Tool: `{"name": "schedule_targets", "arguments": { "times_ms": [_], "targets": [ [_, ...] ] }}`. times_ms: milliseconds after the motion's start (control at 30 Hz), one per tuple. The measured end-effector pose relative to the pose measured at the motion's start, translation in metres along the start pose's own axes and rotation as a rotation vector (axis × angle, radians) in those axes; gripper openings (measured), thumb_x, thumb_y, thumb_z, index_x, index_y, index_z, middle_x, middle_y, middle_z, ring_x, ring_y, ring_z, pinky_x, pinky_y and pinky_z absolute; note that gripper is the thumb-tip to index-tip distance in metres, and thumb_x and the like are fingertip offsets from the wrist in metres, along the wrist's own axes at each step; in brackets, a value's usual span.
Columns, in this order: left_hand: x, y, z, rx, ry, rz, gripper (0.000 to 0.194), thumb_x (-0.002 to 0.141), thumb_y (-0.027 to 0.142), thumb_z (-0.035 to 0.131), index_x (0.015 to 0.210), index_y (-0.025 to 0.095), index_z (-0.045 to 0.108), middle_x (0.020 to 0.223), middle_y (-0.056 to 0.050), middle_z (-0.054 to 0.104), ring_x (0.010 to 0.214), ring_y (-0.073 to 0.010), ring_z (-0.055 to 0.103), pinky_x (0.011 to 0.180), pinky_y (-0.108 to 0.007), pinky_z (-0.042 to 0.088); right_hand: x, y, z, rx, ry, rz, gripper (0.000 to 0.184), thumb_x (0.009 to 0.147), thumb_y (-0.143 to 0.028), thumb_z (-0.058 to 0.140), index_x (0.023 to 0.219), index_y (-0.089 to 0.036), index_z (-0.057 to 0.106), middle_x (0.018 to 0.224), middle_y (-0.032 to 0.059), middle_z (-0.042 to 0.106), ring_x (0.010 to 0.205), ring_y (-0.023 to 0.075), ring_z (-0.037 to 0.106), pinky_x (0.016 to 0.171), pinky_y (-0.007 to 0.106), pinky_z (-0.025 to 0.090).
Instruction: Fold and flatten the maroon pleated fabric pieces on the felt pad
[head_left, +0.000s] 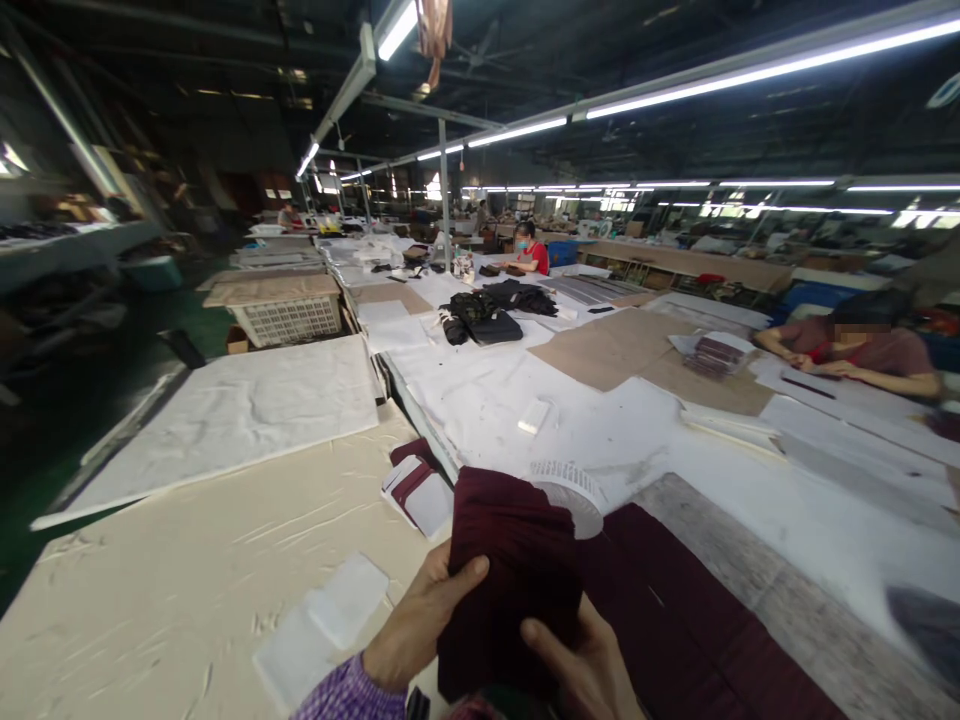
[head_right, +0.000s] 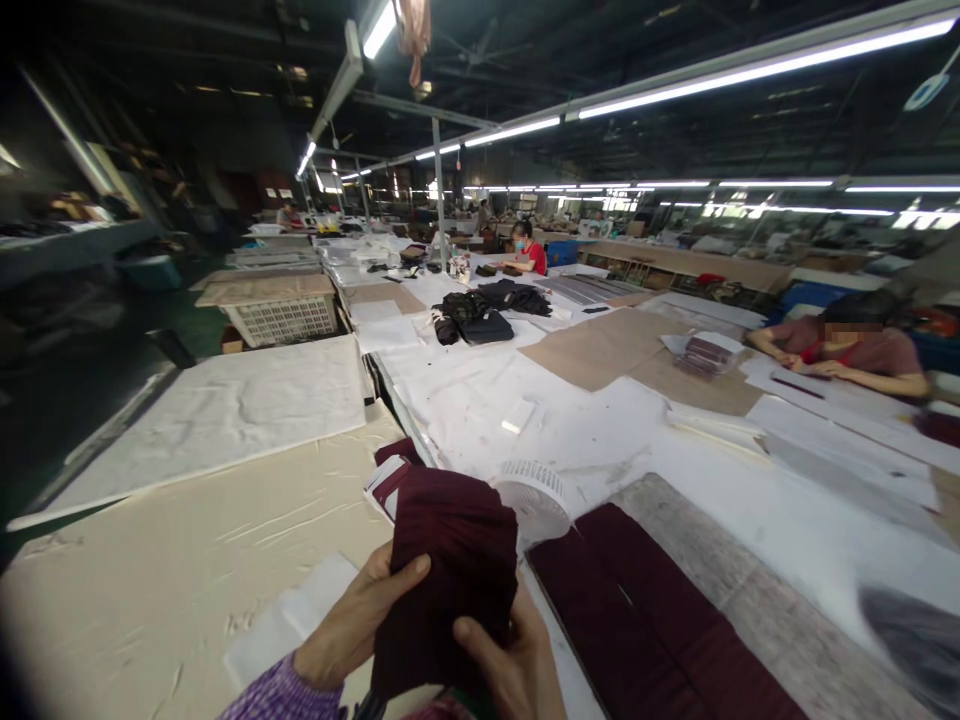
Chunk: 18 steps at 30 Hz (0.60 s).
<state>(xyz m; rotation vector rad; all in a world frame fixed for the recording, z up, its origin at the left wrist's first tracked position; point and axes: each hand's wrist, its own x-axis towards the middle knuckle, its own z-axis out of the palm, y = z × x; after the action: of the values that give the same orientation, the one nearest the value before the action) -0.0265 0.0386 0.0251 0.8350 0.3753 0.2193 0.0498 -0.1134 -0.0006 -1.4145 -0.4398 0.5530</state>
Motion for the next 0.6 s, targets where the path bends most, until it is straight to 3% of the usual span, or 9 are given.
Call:
{"name": "schedule_targets", "arguments": {
  "times_ms": [100,167,267,333,433,533,600],
  "targets": [
    [0.003,-0.011,-0.003,-0.105,0.034,0.020,0.027,0.076,0.026,0.073,0.101,0.016,0.070,0.091,-0.008,0.076,0.084,-0.0221,0.071,0.080,-0.032,0.055,0.001,0.015,0.001,-0.508,0.249,-0.433,0.020,0.082,-0.031,0.066,0.100,-0.030,0.073,0.149,0.0008,0.040,0.127,0.0347,0.045,0.101,0.052,0.041],
    [0.006,-0.021,-0.004,-0.198,0.067,0.023,0.024,0.075,0.023,0.073,0.098,0.017,0.070,0.089,-0.007,0.076,0.080,-0.0210,0.071,0.079,-0.032,0.055,0.001,0.022,-0.003,-0.796,0.286,-0.654,0.025,0.082,-0.019,0.062,0.097,-0.035,0.072,0.153,-0.0095,0.030,0.133,0.0361,0.036,0.103,0.055,0.035],
    [0.009,-0.032,-0.008,-0.307,0.119,0.044,0.025,0.072,0.018,0.075,0.096,0.018,0.070,0.088,-0.005,0.077,0.082,-0.0210,0.072,0.082,-0.032,0.055,0.005,0.030,-0.013,-1.015,0.198,-0.793,0.032,0.080,-0.013,0.058,0.101,-0.034,0.069,0.140,-0.0030,0.052,0.123,0.0351,0.049,0.096,0.055,0.041],
    [0.010,-0.035,-0.012,-0.377,0.125,0.015,0.026,0.077,0.027,0.072,0.100,0.017,0.070,0.092,-0.007,0.076,0.089,-0.0229,0.071,0.088,-0.035,0.053,0.012,0.034,-0.018,-1.019,0.045,-0.830,0.031,0.081,-0.011,0.054,0.102,-0.029,0.067,0.127,0.0032,0.064,0.109,0.0302,0.061,0.087,0.048,0.050],
    [0.006,-0.032,-0.021,-0.496,0.088,-0.054,0.048,0.084,0.053,0.055,0.110,0.015,0.067,0.103,-0.012,0.074,0.102,-0.0269,0.067,0.097,-0.040,0.049,0.022,0.035,-0.020,-0.969,-0.217,-0.788,0.028,0.083,-0.007,0.048,0.097,-0.024,0.066,0.130,0.0077,0.062,0.105,0.0235,0.066,0.084,0.036,0.057],
    [0.001,-0.027,-0.035,-0.515,0.086,-0.056,0.064,0.080,0.066,0.050,0.114,0.014,0.066,0.109,-0.015,0.072,0.107,-0.0312,0.065,0.101,-0.045,0.045,0.027,0.030,-0.013,-0.875,-0.443,-0.649,0.029,0.083,-0.004,0.046,0.093,-0.022,0.067,0.137,0.0094,0.055,0.116,0.0233,0.061,0.093,0.033,0.054],
    [0.002,-0.029,-0.048,-0.410,0.163,-0.048,0.063,0.077,0.065,0.056,0.109,0.012,0.068,0.105,-0.017,0.073,0.104,-0.0325,0.066,0.099,-0.045,0.045,0.026,0.028,-0.006,-0.695,-0.545,-0.466,0.025,0.081,-0.009,0.050,0.087,-0.023,0.070,0.136,0.0078,0.057,0.120,0.0249,0.058,0.098,0.034,0.050]
  ]
}}
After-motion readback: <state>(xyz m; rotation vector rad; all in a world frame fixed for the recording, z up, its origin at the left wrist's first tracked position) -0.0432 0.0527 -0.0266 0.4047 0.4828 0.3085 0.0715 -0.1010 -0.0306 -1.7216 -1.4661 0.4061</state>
